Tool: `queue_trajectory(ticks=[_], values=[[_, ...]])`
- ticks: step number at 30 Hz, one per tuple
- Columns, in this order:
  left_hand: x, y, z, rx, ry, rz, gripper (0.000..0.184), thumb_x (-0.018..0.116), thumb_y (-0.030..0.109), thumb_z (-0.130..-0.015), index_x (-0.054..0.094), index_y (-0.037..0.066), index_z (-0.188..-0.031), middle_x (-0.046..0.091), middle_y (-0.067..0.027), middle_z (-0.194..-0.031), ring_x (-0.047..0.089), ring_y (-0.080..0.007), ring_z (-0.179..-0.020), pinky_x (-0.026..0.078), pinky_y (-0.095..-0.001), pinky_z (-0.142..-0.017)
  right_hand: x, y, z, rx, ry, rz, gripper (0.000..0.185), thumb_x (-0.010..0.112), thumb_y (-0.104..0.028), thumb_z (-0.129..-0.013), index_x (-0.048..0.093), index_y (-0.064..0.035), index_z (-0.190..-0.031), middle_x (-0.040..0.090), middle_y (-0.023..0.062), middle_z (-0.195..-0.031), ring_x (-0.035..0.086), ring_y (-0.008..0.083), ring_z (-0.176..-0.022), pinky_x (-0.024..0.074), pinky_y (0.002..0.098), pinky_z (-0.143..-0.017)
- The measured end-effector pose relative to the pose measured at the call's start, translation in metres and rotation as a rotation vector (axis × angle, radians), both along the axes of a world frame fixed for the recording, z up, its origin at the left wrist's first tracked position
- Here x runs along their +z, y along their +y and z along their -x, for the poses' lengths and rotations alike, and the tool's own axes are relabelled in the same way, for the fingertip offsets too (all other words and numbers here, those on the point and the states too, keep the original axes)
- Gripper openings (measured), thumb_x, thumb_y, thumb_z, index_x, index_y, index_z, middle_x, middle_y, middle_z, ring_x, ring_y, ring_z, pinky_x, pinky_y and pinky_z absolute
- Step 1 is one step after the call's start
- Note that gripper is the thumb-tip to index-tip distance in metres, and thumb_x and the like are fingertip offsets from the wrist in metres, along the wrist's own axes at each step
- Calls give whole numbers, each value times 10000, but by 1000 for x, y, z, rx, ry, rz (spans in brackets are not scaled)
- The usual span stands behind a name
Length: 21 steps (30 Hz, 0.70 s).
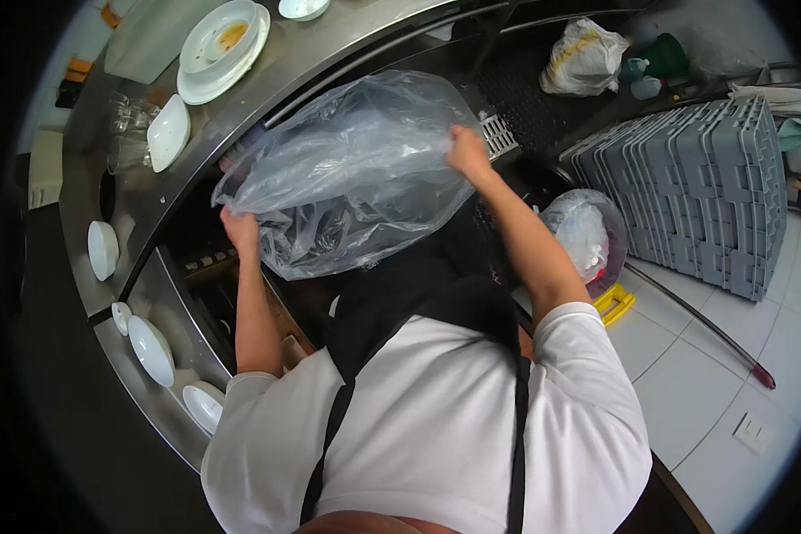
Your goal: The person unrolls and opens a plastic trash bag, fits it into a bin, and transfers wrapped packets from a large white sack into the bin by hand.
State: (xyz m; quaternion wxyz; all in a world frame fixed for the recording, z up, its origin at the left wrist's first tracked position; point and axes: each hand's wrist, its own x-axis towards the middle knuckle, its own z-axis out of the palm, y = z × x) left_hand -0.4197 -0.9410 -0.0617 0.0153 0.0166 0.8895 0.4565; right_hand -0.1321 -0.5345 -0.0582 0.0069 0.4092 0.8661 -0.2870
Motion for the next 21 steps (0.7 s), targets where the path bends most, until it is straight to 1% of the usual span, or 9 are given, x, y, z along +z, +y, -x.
queue_trajectory(ticks=[5,6,7,9,11,14,17,18,21], values=[[20,66,-72,-207,-125,-449,744,787,11,-761,379,-6,-1384,573,-96,-1156,570,-171,-1025,471,-316,-902,-77,-58,9,99,220,372,684,853,-315,-707,456,-22,-1182,611,219,-1130,614,379,-1053,492,435,-882],[36,90,-102,-327,-54,-398,690,779,55,-779,432,5,-1373,589,-103,-1157,573,-191,-1042,475,-315,-889,-77,-70,7,39,169,394,571,815,-268,-744,477,-20,-1133,618,206,-1106,621,351,-1030,497,426,-869],[53,105,-121,-566,69,-70,550,752,133,-809,544,36,-1309,608,-93,-1115,593,-240,-998,442,-397,-968,-80,-73,9,-19,115,416,459,776,-221,-781,499,-17,-1085,624,193,-1083,628,324,-1008,501,416,-857],[15,118,-154,-1099,58,143,345,693,79,-763,690,93,-1109,598,-135,-1162,541,-311,-1114,257,-529,-1127,-177,-67,8,-408,142,659,404,730,-235,-816,528,-14,-1087,631,166,-1072,635,295,-987,520,408,-814],[-9,144,-177,-1330,-29,228,271,665,69,-744,726,151,-995,586,-139,-1184,532,-345,-1091,247,-586,-1111,-237,-57,21,-746,328,963,411,652,-220,-834,510,-8,-1156,622,175,-1095,629,282,-996,520,401,-826],[-86,156,-180,-1238,-43,386,197,644,110,-774,742,172,-934,570,-145,-1239,495,-406,-1148,252,-588,-1104,-213,-31,52,-1154,612,1271,495,524,-229,-853,515,-5,-1294,644,203,-1089,633,292,-973,516,382,-865],[-154,160,-154,-846,-112,864,312,647,282,-848,696,196,-1145,459,-150,-1420,343,-437,-1329,224,-577,-1127,-254,-50,32,-493,-140,1035,459,494,-398,-930,618,-36,-1184,677,163,-1044,668,316,-926,542,443,-784],[-158,167,-143,-738,-200,969,386,644,354,-851,670,206,-1206,439,-149,-1450,314,-430,-1359,218,-575,-1129,-271,-54,15,121,-316,730,460,543,-399,-911,633,-21,-1158,679,230,-1077,665,364,-986,520,441,-852],[-242,147,-114,-1008,-103,809,549,628,463,-829,587,220,-1320,412,-132,-1486,276,-390,-1401,189,-607,-1126,-193,-50,-2,216,-254,924,598,622,-551,-867,654,-42,-1179,681,221,-1108,630,367,-1098,490,431,-928]])
